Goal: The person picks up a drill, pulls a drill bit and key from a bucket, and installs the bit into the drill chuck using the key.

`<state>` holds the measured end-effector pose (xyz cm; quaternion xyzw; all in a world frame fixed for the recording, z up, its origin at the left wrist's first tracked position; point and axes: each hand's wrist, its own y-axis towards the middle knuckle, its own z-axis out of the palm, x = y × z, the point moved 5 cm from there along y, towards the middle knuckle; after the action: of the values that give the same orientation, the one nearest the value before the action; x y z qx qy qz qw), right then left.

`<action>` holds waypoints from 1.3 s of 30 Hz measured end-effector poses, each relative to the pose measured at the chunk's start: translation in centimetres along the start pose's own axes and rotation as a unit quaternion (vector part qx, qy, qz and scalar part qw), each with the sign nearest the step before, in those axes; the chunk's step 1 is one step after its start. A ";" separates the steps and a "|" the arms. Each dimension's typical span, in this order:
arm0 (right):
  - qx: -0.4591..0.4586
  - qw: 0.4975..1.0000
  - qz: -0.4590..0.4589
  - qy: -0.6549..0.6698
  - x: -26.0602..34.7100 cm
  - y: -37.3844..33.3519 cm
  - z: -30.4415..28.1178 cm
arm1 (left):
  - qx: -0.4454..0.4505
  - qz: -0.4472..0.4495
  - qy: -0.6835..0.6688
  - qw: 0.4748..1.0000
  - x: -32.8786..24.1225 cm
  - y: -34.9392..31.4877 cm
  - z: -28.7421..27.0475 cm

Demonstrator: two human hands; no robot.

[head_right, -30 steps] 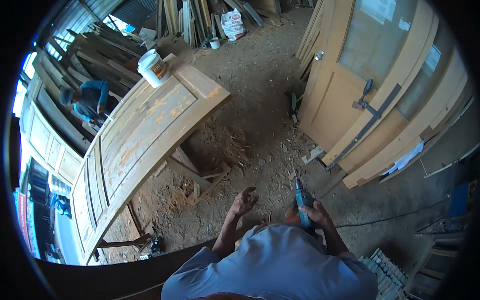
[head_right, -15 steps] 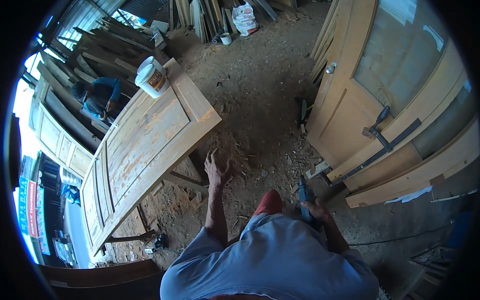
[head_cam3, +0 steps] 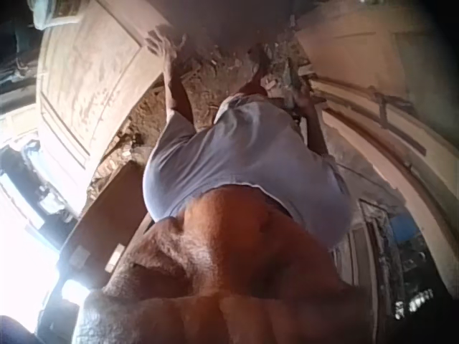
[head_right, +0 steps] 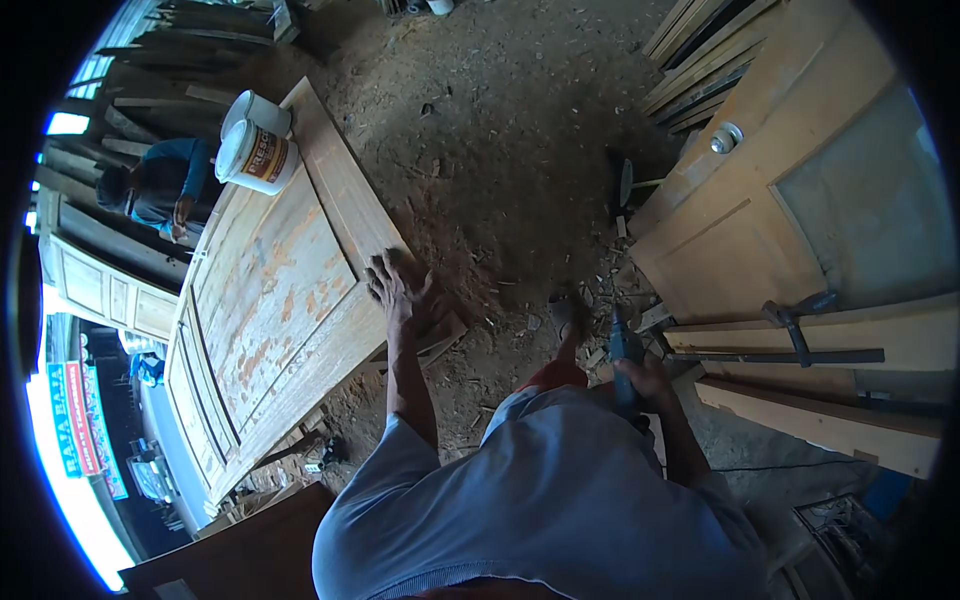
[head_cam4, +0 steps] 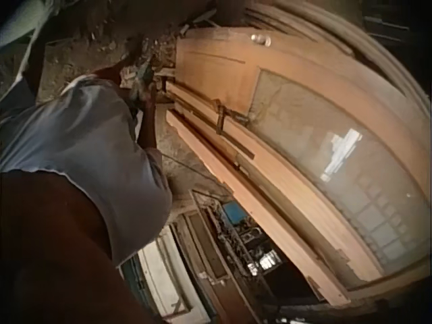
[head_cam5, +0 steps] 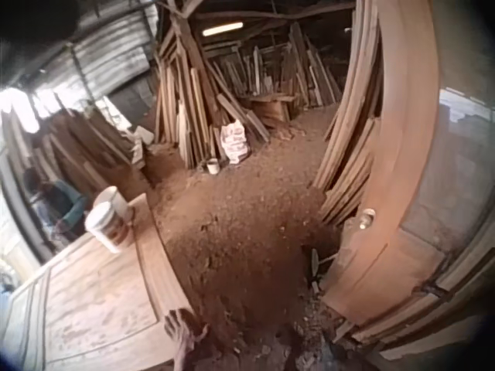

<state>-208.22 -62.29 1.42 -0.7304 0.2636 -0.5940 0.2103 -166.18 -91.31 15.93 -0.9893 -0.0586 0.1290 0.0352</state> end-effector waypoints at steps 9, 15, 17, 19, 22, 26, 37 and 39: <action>0.021 0.995 -0.089 0.038 14.4 11.5 -0.6 | -0.013 -0.072 0.034 0.997 2.0 5.0 2.4; 0.085 0.988 -0.128 0.017 22.4 15.3 0.1 | 0.002 -0.114 0.026 0.993 0.3 7.8 -0.8; 0.071 0.989 -0.132 0.014 23.3 16.4 -0.6 | -0.093 -0.003 -0.136 0.986 3.0 12.3 0.9; 0.093 0.982 -0.163 0.009 24.9 18.2 0.2 | -0.172 -0.059 -0.242 0.953 5.1 10.7 -1.7; 0.138 0.980 -0.141 0.019 27.5 19.7 0.3 | -0.161 -0.085 -0.302 0.936 8.1 11.7 -0.5; 0.200 0.971 -0.124 -0.036 27.9 25.8 0.6 | -0.217 -0.061 -0.052 0.973 6.1 10.2 -1.0; 0.240 0.962 -0.077 -0.106 32.6 39.3 -1.4 | -0.207 -0.117 0.000 0.971 1.0 12.0 -3.3; 0.264 0.958 -0.082 -0.074 33.9 41.5 -1.4 | -0.212 -0.148 0.004 0.966 0.9 11.4 -3.4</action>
<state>-209.94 -115.88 1.56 -0.7103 0.0202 -0.6017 0.3646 -163.16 -102.64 18.05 -0.9550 -0.2302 0.1027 -0.1564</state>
